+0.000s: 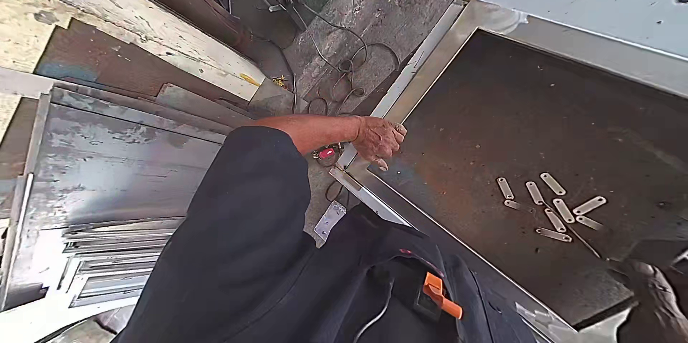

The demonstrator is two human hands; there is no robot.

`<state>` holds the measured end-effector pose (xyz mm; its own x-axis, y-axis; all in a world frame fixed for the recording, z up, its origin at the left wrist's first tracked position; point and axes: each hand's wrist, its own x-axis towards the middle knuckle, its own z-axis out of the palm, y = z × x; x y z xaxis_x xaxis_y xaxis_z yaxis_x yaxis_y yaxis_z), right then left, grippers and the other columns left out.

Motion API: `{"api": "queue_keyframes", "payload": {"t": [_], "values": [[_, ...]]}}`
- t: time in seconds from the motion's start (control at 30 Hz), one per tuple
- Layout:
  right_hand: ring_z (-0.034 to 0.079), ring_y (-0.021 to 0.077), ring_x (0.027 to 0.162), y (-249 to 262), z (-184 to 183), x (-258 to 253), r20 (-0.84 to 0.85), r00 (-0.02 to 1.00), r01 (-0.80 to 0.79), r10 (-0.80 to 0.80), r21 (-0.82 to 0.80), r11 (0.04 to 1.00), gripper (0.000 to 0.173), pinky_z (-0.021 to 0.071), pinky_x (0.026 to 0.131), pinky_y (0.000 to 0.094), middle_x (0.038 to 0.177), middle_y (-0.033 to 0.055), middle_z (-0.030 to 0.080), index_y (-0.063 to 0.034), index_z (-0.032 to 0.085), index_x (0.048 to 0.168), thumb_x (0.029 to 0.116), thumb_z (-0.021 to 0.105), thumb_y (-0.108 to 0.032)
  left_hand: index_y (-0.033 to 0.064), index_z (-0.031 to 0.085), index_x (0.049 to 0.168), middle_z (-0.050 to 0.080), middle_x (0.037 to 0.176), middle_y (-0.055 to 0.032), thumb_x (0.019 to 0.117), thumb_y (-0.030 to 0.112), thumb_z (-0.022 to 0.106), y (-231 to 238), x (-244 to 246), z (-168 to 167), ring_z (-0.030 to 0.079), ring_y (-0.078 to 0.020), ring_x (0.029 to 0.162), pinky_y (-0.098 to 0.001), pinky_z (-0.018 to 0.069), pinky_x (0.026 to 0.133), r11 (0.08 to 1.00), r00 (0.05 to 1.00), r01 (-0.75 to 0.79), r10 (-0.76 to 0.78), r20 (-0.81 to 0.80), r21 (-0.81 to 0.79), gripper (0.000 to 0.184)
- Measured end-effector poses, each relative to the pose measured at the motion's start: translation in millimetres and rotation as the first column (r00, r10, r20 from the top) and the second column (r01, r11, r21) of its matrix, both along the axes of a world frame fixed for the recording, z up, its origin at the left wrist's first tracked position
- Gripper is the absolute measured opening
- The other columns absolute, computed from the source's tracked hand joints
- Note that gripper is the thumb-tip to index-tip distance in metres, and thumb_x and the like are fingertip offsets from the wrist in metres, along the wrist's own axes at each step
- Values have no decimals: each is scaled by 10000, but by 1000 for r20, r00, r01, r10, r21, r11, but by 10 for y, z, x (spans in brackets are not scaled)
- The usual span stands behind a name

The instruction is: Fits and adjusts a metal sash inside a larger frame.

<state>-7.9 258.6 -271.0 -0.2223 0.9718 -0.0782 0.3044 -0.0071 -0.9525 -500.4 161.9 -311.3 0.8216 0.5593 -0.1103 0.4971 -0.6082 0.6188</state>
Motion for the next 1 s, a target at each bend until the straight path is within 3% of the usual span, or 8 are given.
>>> {"api": "queue_keyframes", "payload": {"t": [0.1, 0.2, 0.27, 0.33, 0.47, 0.63, 0.83, 1.0], "values": [[671, 28, 1022, -77, 117, -561, 105, 959, -262, 264, -34, 965, 429, 564, 945, 242, 1165, 59, 696, 110, 546, 1290, 970, 653, -155, 66, 684, 661, 638, 678, -94, 986, 549, 559, -190, 50, -52, 655, -310, 844, -481, 429, 996, 999, 1000, 3, -3, -4, 49, 595], [676, 52, 1002, -79, 180, -1004, 280, 902, -332, 328, -33, 943, 433, 560, 914, 230, 1169, 152, 695, 88, 610, 1274, 982, 648, -230, 78, 681, 652, 631, 636, -70, 1041, 548, 438, -314, 85, -88, 664, -264, 789, -431, 436, 993, 987, 997, -74, 78, -16, 141, 657], [682, 143, 1025, -60, 196, -1222, 398, 842, -388, 365, -23, 921, 425, 546, 929, 300, 1184, 218, 690, 56, 642, 1272, 999, 604, -267, 70, 672, 648, 614, 614, -74, 1046, 514, 438, -382, 109, -113, 651, -260, 739, -434, 445, 944, 984, 997, -79, 78, 14, 158, 640], [705, 194, 990, 36, 218, -1456, 447, 823, -404, 351, 25, 914, 369, 568, 893, 358, 1149, 197, 716, 8, 676, 1257, 1005, 603, -251, 78, 651, 645, 623, 634, -82, 1020, 493, 464, -393, 106, -117, 655, -277, 748, -468, 452, 918, 982, 999, -30, 21, 47, 185, 590], [721, 92, 964, 702, 265, -2053, 442, 865, -352, 237, 200, 914, 252, 604, 875, 305, 1094, 33, 754, -115, 733, 1196, 984, 659, -231, 159, 597, 588, 602, 595, -32, 966, 497, 509, -260, 50, -179, 638, -235, 699, -428, 469, 863, 938, 995, -14, -20, 95, 347, 515], [702, 180, 1033, 1706, 406, -2929, 497, 840, -427, 217, 358, 831, 242, 566, 928, 387, 1117, 57, 743, -157, 744, 1210, 1019, 609, -219, 184, 576, 576, 572, 574, -6, 969, 463, 504, -299, 54, -173, 613, -209, 671, -399, 457, 849, 926, 996, -11, -22, 82, 379, 487], [690, 271, 1045, 2258, 242, -3777, 584, 721, -574, 372, 202, 793, 223, 542, 942, 508, 1107, 94, 730, -168, 750, 1193, 1015, 616, -152, 190, 545, 563, 539, 553, 0, 967, 440, 503, -300, 53, -162, 589, -199, 640, -396, 441, 837, 922, 991, -26, -26, 130, 386, 477], [692, 278, 1078, 2226, 119, -3903, 587, 665, -605, 461, 62, 794, 246, 533, 971, 534, 1144, 103, 732, -160, 744, 1206, 1034, 569, -174, 186, 546, 563, 540, 555, 0, 967, 427, 503, -309, 46, -141, 592, -204, 654, -396, 426, 854, 937, 991, -21, -25, 128, 349, 472]]}}
